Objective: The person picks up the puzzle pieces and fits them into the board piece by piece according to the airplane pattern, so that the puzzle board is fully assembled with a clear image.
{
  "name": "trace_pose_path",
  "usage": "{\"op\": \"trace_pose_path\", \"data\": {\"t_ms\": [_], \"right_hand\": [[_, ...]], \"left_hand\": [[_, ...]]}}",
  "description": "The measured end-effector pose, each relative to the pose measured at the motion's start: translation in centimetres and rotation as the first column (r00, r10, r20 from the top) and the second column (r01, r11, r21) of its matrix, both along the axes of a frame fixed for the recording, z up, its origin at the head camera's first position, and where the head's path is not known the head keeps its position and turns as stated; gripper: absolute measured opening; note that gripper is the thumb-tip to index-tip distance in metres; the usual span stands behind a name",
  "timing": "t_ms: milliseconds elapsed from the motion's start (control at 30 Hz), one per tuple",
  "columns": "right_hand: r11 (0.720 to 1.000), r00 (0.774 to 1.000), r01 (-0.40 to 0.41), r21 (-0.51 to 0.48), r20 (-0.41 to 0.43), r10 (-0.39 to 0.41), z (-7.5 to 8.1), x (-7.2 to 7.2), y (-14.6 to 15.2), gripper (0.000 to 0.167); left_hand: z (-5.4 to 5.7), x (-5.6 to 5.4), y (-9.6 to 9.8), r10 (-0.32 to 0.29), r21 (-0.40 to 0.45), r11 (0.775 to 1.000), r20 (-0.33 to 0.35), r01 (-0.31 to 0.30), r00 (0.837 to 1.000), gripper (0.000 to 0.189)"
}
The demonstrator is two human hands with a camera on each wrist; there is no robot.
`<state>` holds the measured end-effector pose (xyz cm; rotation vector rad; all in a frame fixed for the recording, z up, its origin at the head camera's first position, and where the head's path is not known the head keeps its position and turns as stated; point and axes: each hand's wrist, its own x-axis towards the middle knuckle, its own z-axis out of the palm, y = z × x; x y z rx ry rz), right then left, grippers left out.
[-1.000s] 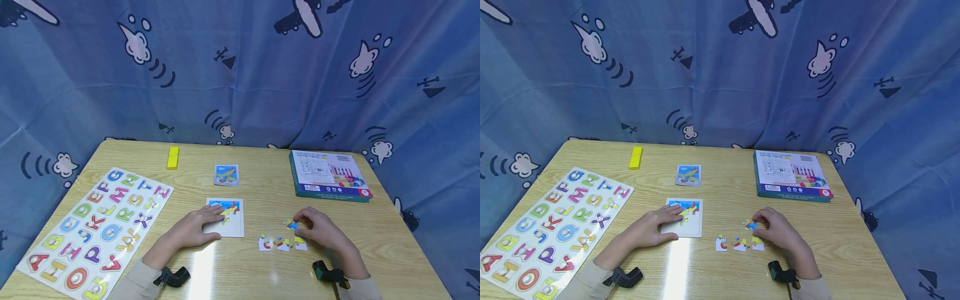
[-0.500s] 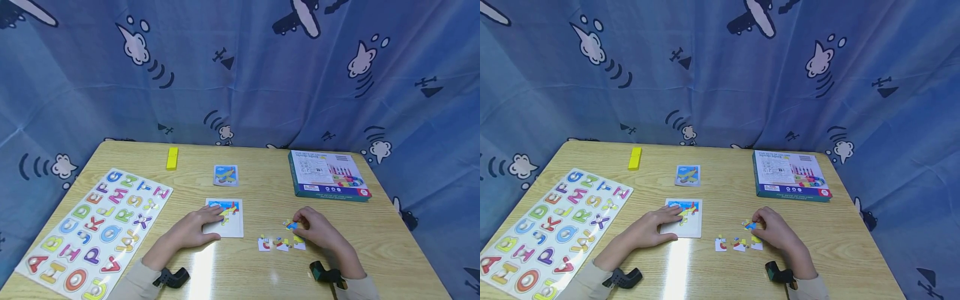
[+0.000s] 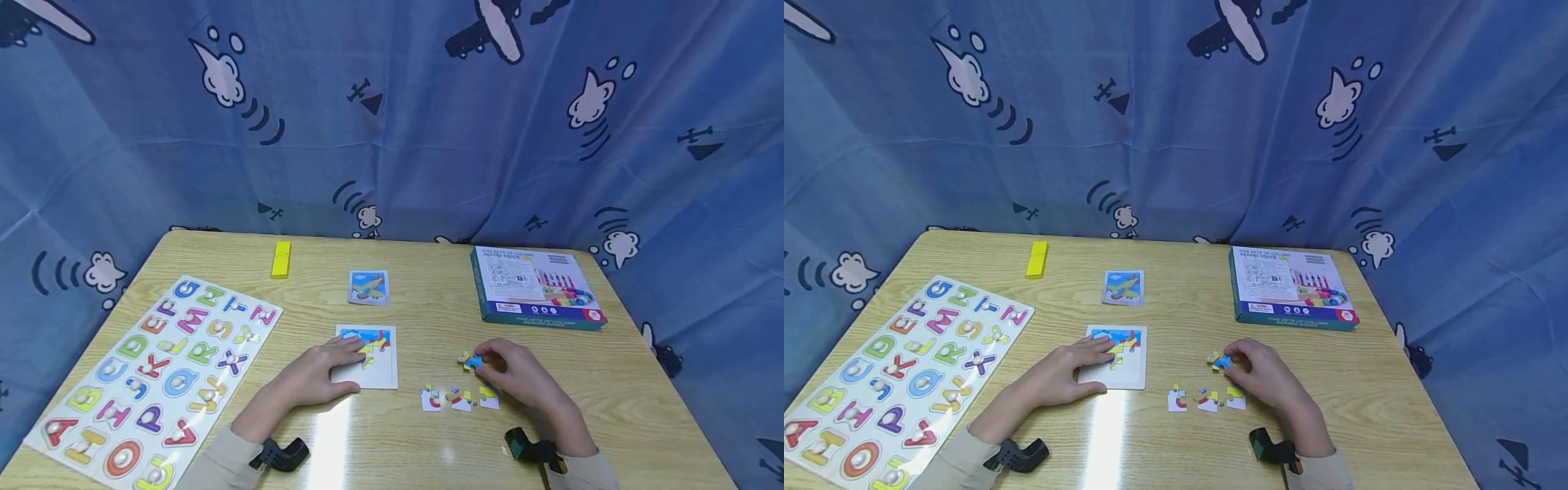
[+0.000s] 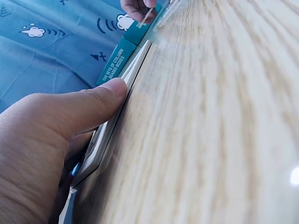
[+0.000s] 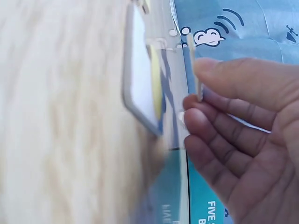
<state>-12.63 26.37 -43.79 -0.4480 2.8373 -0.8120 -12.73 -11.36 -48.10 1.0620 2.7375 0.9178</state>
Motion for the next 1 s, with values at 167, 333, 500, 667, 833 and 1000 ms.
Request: {"op": "trace_pose_path", "data": {"t_ms": [167,333,500,667,833,1000], "right_hand": [[1.000,0.999,-0.009,-0.030,-0.041,0.007,-0.1,0.1,-0.4,0.022],[0.997,0.995,-0.063,-0.047,-0.086,0.059,-0.2,0.2,-1.2,0.020],[0.989,0.985,-0.131,-0.062,-0.117,0.123,-0.1,0.1,-2.6,0.019],[0.985,0.978,-0.159,-0.059,-0.145,0.149,0.2,-0.2,-4.1,0.021],[0.980,0.977,-0.184,-0.080,-0.128,0.173,0.5,-0.6,-5.5,0.022],[0.973,0.974,-0.204,-0.105,-0.117,0.192,0.7,-1.1,-7.0,0.023]], "left_hand": [[0.0,0.0,0.0,-0.002,-0.001,1.000,-0.010,0.002,1.000,0.054],[-0.1,0.0,-0.1,0.000,-0.002,1.000,-0.019,0.000,1.000,0.053],[-0.1,0.0,-0.1,-0.002,0.008,1.000,-0.016,0.002,1.000,0.054],[-0.1,0.0,0.0,0.000,0.010,1.000,-0.009,0.000,1.000,0.054],[0.0,0.0,0.0,-0.002,0.009,1.000,-0.011,0.002,1.000,0.054],[0.0,0.0,0.0,-0.002,0.008,1.000,-0.023,0.002,1.000,0.054]]}}
